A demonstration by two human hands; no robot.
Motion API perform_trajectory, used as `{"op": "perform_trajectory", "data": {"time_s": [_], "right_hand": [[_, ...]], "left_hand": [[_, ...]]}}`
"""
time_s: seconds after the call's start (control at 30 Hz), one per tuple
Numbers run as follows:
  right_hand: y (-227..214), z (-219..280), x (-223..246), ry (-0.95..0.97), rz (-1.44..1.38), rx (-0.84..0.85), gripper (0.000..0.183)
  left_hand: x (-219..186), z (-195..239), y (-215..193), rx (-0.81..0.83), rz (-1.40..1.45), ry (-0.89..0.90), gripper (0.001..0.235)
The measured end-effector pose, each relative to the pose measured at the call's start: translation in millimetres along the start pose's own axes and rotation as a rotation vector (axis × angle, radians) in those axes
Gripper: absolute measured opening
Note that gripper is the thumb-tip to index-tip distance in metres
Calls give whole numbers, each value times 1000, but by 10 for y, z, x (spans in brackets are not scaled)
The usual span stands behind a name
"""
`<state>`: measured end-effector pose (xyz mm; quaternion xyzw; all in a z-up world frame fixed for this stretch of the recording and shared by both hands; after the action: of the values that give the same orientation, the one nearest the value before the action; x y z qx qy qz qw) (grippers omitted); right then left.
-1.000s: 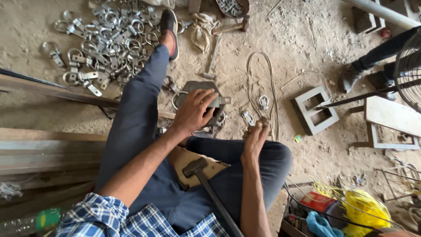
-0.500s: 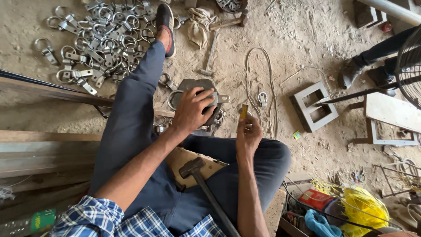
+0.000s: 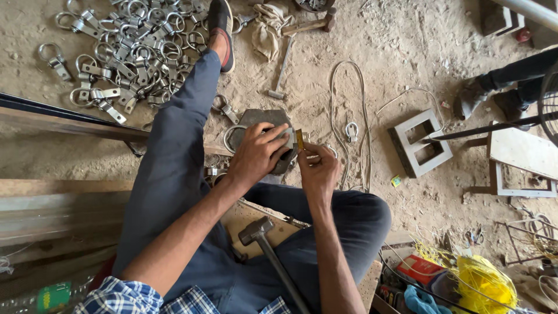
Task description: The person assembles small metal components by fitting metal rings and plates into a larger metal fixture and securing them with a hammer.
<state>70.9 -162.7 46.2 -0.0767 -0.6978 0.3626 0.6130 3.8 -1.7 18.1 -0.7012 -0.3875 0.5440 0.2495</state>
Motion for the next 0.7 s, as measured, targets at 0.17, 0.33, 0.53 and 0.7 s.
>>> {"op": "perform_trajectory", "data": {"time_s": [0.17, 0.33, 0.53, 0.7], "right_hand": [[49, 20, 23, 6, 40, -17, 20], [56, 34, 114, -11, 57, -15, 18], [63, 3, 188, -3, 43, -6, 19], [95, -9, 233, 17, 34, 8, 17]], "left_hand": [[69, -1, 110, 18, -33, -7, 27], [89, 5, 133, 23, -61, -13, 28], [36, 5, 80, 12, -61, -6, 27], [3, -17, 41, 3, -56, -12, 26]]}}
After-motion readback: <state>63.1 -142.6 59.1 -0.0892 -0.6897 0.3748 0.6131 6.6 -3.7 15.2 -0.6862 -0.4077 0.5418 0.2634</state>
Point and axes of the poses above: each hand's wrist, its own z-axis away from the middle knuckle, its own y-axis out of the palm, x = y × z, the point moved 1 cm from there along -z, towards the middle knuckle, and after that the axes turned 10 degrees about x, right-handed, at the moved point
